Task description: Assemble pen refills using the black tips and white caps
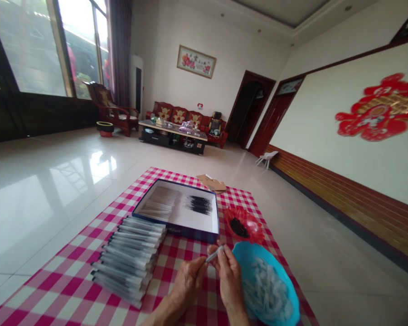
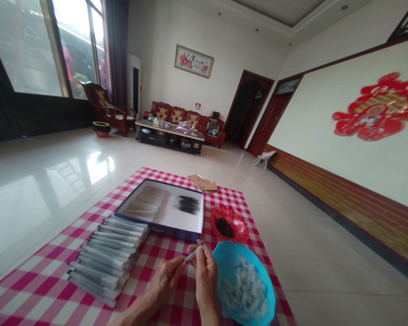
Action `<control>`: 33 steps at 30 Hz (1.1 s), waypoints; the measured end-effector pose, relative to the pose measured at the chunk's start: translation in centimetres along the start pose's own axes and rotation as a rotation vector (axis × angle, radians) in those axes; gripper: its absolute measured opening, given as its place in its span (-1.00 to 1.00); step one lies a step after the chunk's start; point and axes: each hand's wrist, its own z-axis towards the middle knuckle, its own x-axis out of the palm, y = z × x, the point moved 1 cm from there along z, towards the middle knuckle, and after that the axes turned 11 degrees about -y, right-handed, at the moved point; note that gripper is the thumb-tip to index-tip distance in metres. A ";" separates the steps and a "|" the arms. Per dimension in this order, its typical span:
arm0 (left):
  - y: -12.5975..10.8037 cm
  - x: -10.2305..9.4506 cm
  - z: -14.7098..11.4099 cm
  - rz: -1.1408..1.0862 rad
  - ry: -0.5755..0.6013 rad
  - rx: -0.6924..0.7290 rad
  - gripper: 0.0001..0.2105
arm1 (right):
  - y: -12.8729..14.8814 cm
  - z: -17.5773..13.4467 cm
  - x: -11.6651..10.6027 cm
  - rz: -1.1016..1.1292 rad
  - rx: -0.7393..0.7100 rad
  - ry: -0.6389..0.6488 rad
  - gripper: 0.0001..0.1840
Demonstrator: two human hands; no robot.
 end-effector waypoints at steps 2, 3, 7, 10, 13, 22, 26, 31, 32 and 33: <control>0.1 0.1 -0.2 0.071 -0.029 0.037 -0.70 | -0.4 -0.1 0.1 0.009 0.018 -0.029 -0.50; 0.1 0.1 -0.3 0.102 -0.043 0.060 -0.70 | -0.6 -0.1 0.2 0.013 0.026 -0.033 -0.51; 0.4 0.1 -0.5 0.217 -0.078 0.147 -0.71 | -0.7 -0.2 0.4 0.036 0.056 -0.034 -0.57; 0.5 0.0 -0.6 0.332 -0.070 0.205 -0.72 | -0.6 -0.3 0.5 0.069 0.090 -0.061 -0.55; 0.7 -0.1 -0.7 0.462 -0.066 0.253 -0.73 | -0.4 -0.4 0.8 0.103 0.125 -0.081 -0.52; 1.0 0.0 -0.7 0.644 -0.041 0.286 -0.71 | 0.3 -0.5 1.6 0.148 0.193 -0.086 -0.45; 0.9 0.0 -0.7 0.646 -0.017 0.227 -0.72 | 0.3 -0.4 1.8 0.128 0.209 -0.105 -0.41; 1.0 0.1 -0.7 0.579 -0.023 0.146 -0.71 | 0.3 -0.1 2.1 0.116 0.211 -0.101 -0.42; 1.0 0.1 -0.7 0.565 -0.015 0.134 -0.72 | 0.4 0.0 2.2 0.114 0.210 -0.098 -0.41; 1.0 0.1 -0.6 0.556 -0.009 0.124 -0.72 | 0.5 0.0 2.2 0.113 0.207 -0.095 -0.41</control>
